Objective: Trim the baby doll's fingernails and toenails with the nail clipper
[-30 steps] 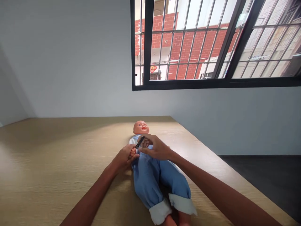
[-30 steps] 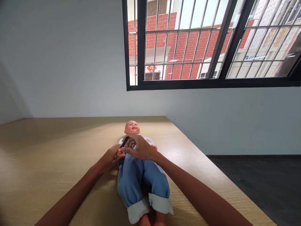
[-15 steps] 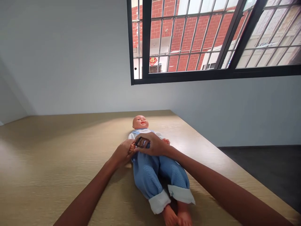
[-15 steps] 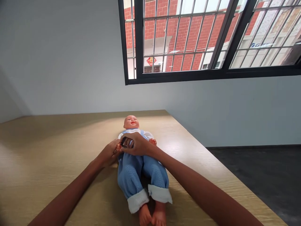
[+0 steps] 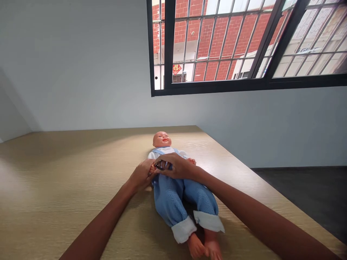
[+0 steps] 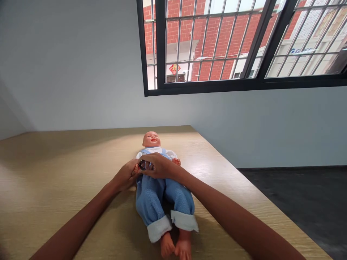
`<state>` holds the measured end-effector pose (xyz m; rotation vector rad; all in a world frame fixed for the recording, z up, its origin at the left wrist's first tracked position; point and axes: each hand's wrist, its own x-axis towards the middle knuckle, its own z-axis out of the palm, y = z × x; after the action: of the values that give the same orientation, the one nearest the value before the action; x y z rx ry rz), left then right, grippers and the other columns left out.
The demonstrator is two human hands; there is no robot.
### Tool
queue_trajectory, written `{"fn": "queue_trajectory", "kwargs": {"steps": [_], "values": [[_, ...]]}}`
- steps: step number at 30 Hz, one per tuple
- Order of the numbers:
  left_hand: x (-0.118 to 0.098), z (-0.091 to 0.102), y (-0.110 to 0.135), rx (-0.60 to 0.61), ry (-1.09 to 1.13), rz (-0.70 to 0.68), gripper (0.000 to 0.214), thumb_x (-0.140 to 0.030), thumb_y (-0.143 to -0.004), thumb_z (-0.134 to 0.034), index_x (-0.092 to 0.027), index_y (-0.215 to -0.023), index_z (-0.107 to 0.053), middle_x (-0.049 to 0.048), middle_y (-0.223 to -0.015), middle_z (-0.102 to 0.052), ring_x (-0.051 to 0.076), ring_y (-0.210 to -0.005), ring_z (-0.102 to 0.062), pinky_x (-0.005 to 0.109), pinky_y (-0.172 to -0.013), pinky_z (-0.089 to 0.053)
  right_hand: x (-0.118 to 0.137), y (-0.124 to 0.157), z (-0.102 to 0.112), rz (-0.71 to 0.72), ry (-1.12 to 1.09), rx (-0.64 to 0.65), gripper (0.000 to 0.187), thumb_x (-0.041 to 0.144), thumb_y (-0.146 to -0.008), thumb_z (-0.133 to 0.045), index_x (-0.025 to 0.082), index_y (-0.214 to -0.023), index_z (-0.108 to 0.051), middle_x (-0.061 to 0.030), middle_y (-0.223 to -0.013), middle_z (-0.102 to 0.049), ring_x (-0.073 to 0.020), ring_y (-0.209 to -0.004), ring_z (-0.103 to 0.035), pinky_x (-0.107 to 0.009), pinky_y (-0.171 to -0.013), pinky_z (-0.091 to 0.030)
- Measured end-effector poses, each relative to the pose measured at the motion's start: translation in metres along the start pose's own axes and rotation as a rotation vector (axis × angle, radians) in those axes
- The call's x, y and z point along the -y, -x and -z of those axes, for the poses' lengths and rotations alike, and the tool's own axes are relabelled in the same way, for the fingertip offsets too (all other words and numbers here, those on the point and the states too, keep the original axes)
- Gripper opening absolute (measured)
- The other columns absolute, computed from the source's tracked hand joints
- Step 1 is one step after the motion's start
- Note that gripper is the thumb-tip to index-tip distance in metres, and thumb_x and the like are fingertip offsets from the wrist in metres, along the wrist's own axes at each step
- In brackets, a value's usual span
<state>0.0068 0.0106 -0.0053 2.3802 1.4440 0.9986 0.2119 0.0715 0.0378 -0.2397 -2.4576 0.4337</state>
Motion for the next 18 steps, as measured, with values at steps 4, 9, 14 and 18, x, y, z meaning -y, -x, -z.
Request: {"fn": "queue_trajectory", "kwargs": {"steps": [4,9,14,18], "values": [[0.0009,-0.0008,0.0002,-0.003,-0.005,0.004,0.038,-0.051,-0.099,-0.04,-0.018,-0.103,-0.06,0.0084,-0.1,-0.066,0.024,-0.09,-0.059,0.035,-0.082,-0.047,0.0012,-0.001,0.0007,0.002,0.012,0.003,0.011,0.028,-0.093,-0.064,0.018,-0.098,-0.066,0.0019,-0.084,-0.068,-0.0126,-0.07,-0.06,-0.024,-0.068,-0.048],[0.0017,-0.0013,0.0008,-0.01,-0.012,0.011,0.038,-0.052,-0.097,-0.044,-0.018,-0.106,-0.059,0.0091,-0.101,-0.066,0.025,-0.091,-0.06,0.036,-0.082,-0.047,0.0053,-0.0008,0.0013,-0.002,0.039,-0.032,0.021,0.03,-0.088,-0.067,0.019,-0.105,-0.063,0.0013,-0.081,-0.064,-0.0142,-0.07,-0.058,-0.027,-0.068,-0.047],[0.005,-0.0028,0.0006,-0.005,0.0,-0.001,0.035,-0.048,-0.097,-0.043,-0.018,-0.105,-0.06,0.0088,-0.101,-0.066,0.025,-0.091,-0.059,0.035,-0.084,-0.047,0.0093,0.0008,0.0023,0.024,0.013,-0.001,0.019,0.029,-0.09,-0.06,0.018,-0.105,-0.064,0.0029,-0.072,-0.059,-0.0115,-0.062,-0.052,-0.025,-0.061,-0.046],[0.0066,-0.0038,0.0002,-0.008,0.013,-0.014,0.034,-0.047,-0.096,-0.044,-0.019,-0.105,-0.06,0.0088,-0.101,-0.066,0.025,-0.092,-0.059,0.035,-0.083,-0.047,0.0057,0.001,0.002,0.045,0.012,0.026,0.017,0.031,-0.088,-0.062,0.019,-0.1,-0.066,0.0015,-0.075,-0.063,-0.0119,-0.064,-0.053,-0.025,-0.063,-0.047]]}}
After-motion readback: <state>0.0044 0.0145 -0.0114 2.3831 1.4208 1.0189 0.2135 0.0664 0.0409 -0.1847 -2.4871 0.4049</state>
